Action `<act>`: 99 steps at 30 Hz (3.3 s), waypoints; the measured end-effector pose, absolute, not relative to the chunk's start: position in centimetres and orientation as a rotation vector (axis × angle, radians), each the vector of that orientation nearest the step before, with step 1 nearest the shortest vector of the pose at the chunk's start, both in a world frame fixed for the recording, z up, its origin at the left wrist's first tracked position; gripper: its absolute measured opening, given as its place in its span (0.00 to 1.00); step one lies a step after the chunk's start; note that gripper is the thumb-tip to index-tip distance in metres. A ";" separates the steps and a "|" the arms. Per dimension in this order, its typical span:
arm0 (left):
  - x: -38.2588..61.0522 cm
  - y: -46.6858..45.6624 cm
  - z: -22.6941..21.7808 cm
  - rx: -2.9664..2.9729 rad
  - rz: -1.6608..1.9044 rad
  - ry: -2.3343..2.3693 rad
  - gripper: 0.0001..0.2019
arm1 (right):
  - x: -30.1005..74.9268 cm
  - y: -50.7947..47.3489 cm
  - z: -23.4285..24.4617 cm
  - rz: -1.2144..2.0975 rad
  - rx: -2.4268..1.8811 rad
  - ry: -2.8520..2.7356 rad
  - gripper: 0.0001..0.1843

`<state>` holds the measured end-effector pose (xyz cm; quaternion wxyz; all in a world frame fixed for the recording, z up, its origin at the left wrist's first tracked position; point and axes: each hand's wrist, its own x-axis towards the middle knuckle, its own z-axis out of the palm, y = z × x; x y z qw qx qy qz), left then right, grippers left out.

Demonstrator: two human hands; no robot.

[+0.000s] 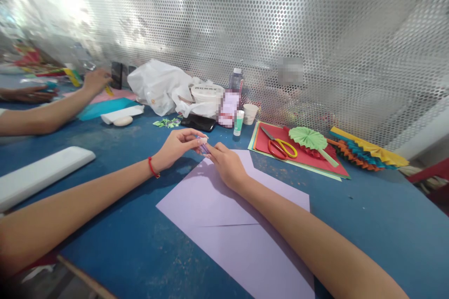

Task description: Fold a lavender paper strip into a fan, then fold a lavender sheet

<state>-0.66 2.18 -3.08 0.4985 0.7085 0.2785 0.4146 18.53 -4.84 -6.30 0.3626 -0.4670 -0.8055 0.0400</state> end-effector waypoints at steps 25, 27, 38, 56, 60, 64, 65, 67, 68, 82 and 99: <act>-0.5 2.3 -3.6 1.734 0.947 0.677 0.12 | 18.9 -5.1 -6.7 -0.172 -1.308 -1.948 0.14; -0.5 2.3 -3.6 1.743 0.941 0.673 0.12 | 19.0 -4.9 -6.8 -0.163 -1.299 -1.918 0.13; -0.8 2.3 -3.4 1.944 0.974 0.654 0.19 | 19.2 -4.8 -6.5 -0.025 -1.218 -1.856 0.16; -2.2 2.3 -2.2 2.227 1.025 0.564 0.15 | 19.2 -4.4 -6.0 0.363 -1.028 -1.860 0.18; -1.9 1.9 -2.2 2.157 1.069 0.575 0.16 | 19.3 -4.2 -6.0 0.469 -1.039 -1.823 0.17; -1.4 1.6 -2.4 2.041 1.095 0.581 0.15 | 19.7 -3.6 -6.4 0.695 -0.973 -1.818 0.21; -1.3 1.5 -2.4 2.008 1.074 0.569 0.17 | 19.7 -3.6 -6.5 0.761 -0.948 -1.820 0.22; -1.1 1.3 -2.3 1.952 0.995 0.528 0.24 | 19.7 -3.5 -6.5 0.881 -0.901 -1.821 0.22; -1.0 1.2 -2.2 1.930 0.955 0.507 0.27 | 19.6 -3.6 -6.5 0.932 -0.881 -1.820 0.23; -1.0 0.8 -1.8 2.049 0.831 0.599 0.18 | 18.6 -4.1 -6.2 0.926 -0.970 -1.605 0.33; -0.4 0.7 -3.4 2.088 0.684 0.535 0.16 | 18.6 -3.4 -6.2 0.957 -0.963 -1.789 0.22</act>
